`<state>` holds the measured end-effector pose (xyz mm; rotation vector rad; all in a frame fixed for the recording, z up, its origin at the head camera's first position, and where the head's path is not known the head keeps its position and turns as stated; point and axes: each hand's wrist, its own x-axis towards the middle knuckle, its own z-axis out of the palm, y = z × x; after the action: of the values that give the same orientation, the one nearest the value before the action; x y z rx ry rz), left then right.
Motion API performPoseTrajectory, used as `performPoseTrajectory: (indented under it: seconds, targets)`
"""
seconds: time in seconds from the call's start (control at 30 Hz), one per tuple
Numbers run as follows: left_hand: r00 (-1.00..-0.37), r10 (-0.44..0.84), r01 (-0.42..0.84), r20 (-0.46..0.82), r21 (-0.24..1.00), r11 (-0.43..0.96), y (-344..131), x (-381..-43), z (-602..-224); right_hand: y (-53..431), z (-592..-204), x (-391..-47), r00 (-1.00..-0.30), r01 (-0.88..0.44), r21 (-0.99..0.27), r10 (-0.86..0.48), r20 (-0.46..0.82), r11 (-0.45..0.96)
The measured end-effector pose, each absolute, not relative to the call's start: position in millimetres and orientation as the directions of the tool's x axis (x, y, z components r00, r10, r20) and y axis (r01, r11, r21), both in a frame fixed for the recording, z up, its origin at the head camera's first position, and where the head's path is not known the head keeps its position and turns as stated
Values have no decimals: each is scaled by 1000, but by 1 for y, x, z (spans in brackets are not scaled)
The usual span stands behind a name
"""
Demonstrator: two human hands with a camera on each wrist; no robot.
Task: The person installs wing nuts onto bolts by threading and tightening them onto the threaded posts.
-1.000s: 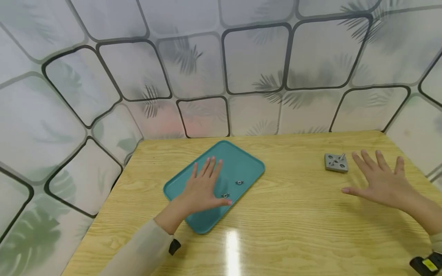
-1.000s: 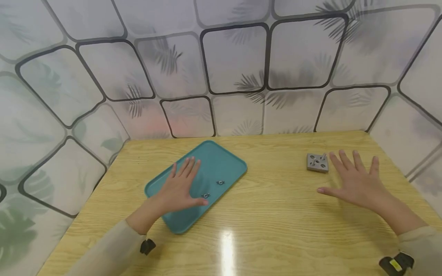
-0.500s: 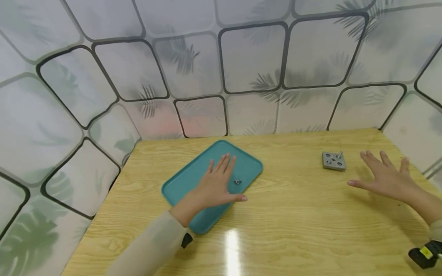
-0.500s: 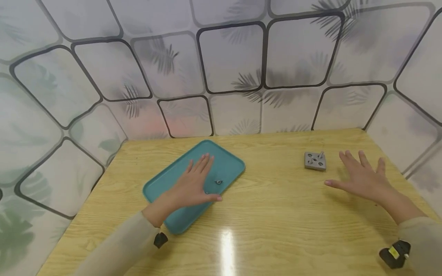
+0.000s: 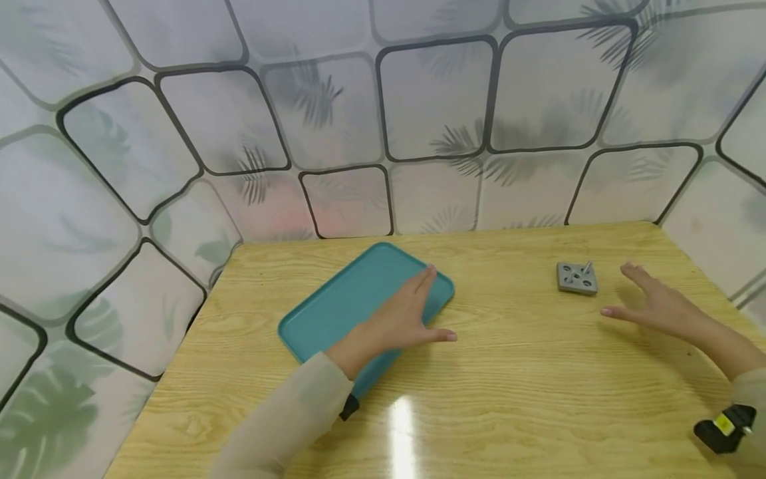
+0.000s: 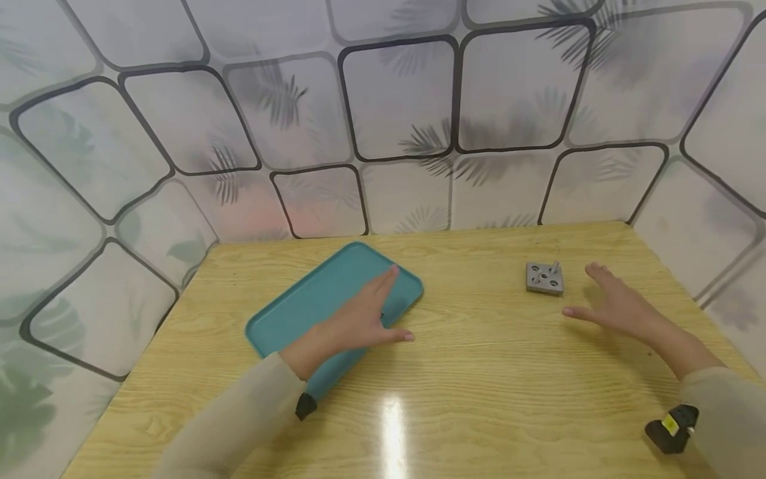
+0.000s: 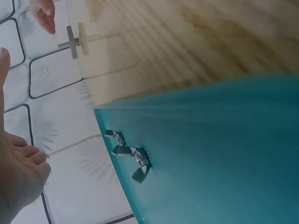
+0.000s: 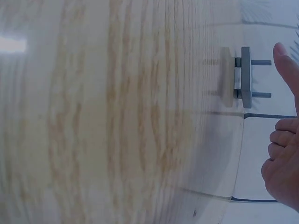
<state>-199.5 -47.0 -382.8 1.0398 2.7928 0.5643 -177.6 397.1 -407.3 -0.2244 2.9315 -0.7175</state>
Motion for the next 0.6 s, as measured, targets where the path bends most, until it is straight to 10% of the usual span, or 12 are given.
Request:
performPoseTrajectory:
  seconds: [0.6]
  targets:
    - [-843,524,422,120,752,506,-10,-225,-385,416,-414,-186,-993,12,-604,-60,-99,797]
